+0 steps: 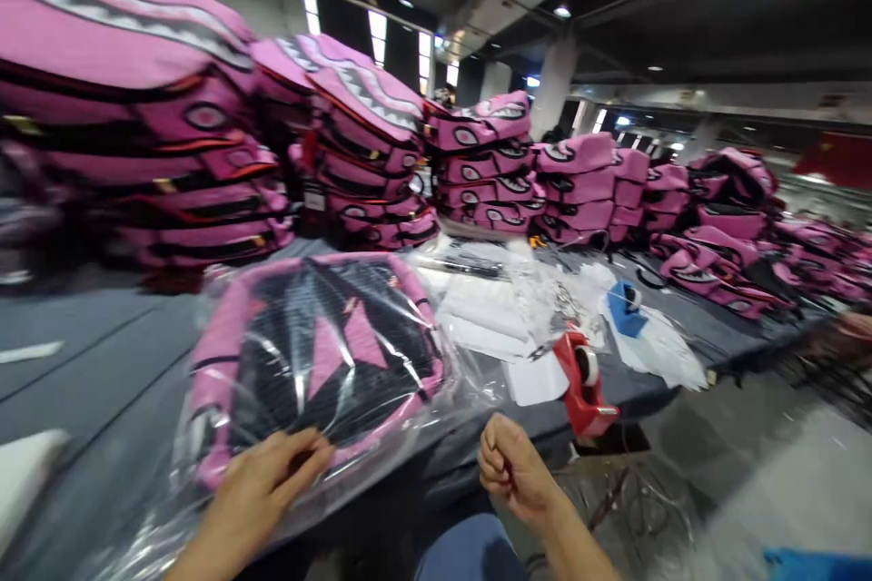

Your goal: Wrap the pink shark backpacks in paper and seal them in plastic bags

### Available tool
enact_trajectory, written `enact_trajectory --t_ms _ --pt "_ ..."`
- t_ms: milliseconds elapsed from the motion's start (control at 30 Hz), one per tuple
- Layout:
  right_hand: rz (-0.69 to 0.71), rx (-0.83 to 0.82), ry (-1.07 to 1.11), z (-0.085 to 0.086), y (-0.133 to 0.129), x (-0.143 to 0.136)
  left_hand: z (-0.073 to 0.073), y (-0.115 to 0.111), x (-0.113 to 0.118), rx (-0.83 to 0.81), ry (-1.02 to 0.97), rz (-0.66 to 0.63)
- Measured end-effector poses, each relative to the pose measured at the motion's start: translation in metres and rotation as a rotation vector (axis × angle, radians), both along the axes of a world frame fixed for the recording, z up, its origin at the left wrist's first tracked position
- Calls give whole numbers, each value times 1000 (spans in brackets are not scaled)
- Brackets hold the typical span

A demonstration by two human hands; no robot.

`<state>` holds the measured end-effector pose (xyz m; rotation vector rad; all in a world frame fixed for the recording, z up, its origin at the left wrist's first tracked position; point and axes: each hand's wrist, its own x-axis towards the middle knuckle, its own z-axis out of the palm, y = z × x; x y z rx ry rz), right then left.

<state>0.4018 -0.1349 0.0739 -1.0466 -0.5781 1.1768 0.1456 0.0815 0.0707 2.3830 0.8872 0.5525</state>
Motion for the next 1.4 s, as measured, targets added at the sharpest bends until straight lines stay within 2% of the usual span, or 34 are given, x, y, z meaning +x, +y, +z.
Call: enact_trajectory --t_ms 133,200,267,333,400,433,533,600,667,767,900,967,1033,1100,1200,1333,1400 --pt "477 102 -690 71 67 -6 21 -6 7 -56 51 30" --pt "666 202 -1020 91 105 -6 25 -9 10 -61 56 52" --pt "798 295 -1266 95 138 -6 26 -11 10 -66 58 66" --pt "884 321 -1456 85 164 -7 25 -12 9 -70 59 69" --pt "876 255 -1594 72 181 -5 24 -12 8 -74 59 67" --pt "813 193 -1646 66 185 -3 24 -12 8 -76 58 66" --pt "485 -28 -1744 59 182 7 24 -12 7 -81 67 60" --pt "339 -67 -1773 58 169 10 23 -12 7 -80 68 56" --pt "363 48 -1794 55 154 5 22 -11 8 -77 65 49" --pt "563 214 -1862 47 140 -13 22 -10 9 -82 72 37" --pt "780 46 -1970 46 151 -32 14 -8 1 -79 56 -26" --pt "862 -26 -1971 51 158 -34 5 -7 -15 -8 7 -41" --pt "897 -62 -1959 54 161 -32 -6 -6 -35 99 -19 -2" --pt "882 -63 -1944 54 160 -30 -13 -3 -56 154 -8 62" --pt "806 -33 -1904 49 158 -29 -13 3 -75 90 0 171" --pt "684 51 -1793 53 147 -26 1 6 -69 5 18 257" --pt "535 179 -1657 58 127 -17 6 7 -61 9 1 278"
